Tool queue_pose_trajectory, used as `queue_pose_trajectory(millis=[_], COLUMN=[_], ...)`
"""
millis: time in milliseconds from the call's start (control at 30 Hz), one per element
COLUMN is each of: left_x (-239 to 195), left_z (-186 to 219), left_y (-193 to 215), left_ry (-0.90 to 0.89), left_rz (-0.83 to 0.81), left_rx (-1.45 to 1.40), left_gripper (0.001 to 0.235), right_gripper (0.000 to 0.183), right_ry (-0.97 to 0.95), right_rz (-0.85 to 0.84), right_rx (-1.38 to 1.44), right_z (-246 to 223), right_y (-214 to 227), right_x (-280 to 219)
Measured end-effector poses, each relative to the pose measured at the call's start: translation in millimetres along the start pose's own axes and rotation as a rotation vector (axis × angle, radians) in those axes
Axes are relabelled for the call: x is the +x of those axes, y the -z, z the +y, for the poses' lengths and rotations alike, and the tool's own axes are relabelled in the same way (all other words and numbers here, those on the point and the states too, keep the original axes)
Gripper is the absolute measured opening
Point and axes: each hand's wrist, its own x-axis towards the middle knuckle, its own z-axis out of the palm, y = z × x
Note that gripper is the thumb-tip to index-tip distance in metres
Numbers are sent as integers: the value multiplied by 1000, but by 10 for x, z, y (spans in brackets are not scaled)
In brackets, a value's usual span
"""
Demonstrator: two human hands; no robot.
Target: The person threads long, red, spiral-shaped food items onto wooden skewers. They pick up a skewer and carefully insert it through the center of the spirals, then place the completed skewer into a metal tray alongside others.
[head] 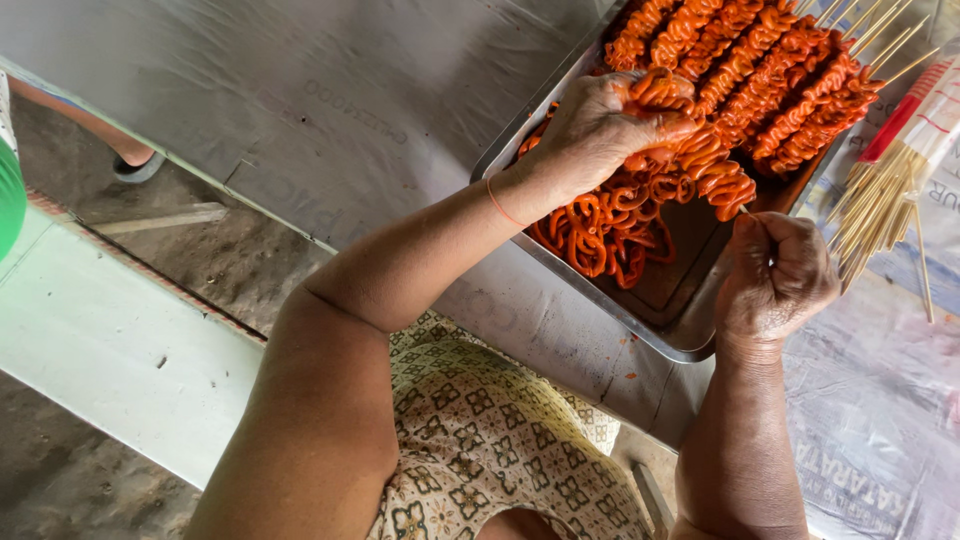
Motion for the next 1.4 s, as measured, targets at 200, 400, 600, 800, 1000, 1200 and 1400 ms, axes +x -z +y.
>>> queue_pose_trajectory(millis=[200,400,600,800,1000,1200,1400], left_x=[-10,-44,-105,12,232,0,-145], left_z=[-17,88,-64,87,881,1126,1118], left_y=[1,48,-15,125,442,-200,-468], left_ry=[26,2,55,-9,-138,-248,-252], left_rz=[-12,-161,-194,-277,-312,-596,-743], left_rx=[-130,-44,-112,-53,373,1142,1367], left_gripper=[31,52,33,46,49,39,3], right_gripper=[9,7,7,8,8,12,14], right_ry=[-43,-214,-290,-287,-145,-23,35], right_rz=[10,16,-6,-43,-98,-163,-190], right_rx=[48,231,342,338,172,47,31], right_z=[40,87,35,36,20,-257,-407], right_y=[-6,-21,-37,11,132,90,120], right_x=[5,19,39,76,118,134,201])
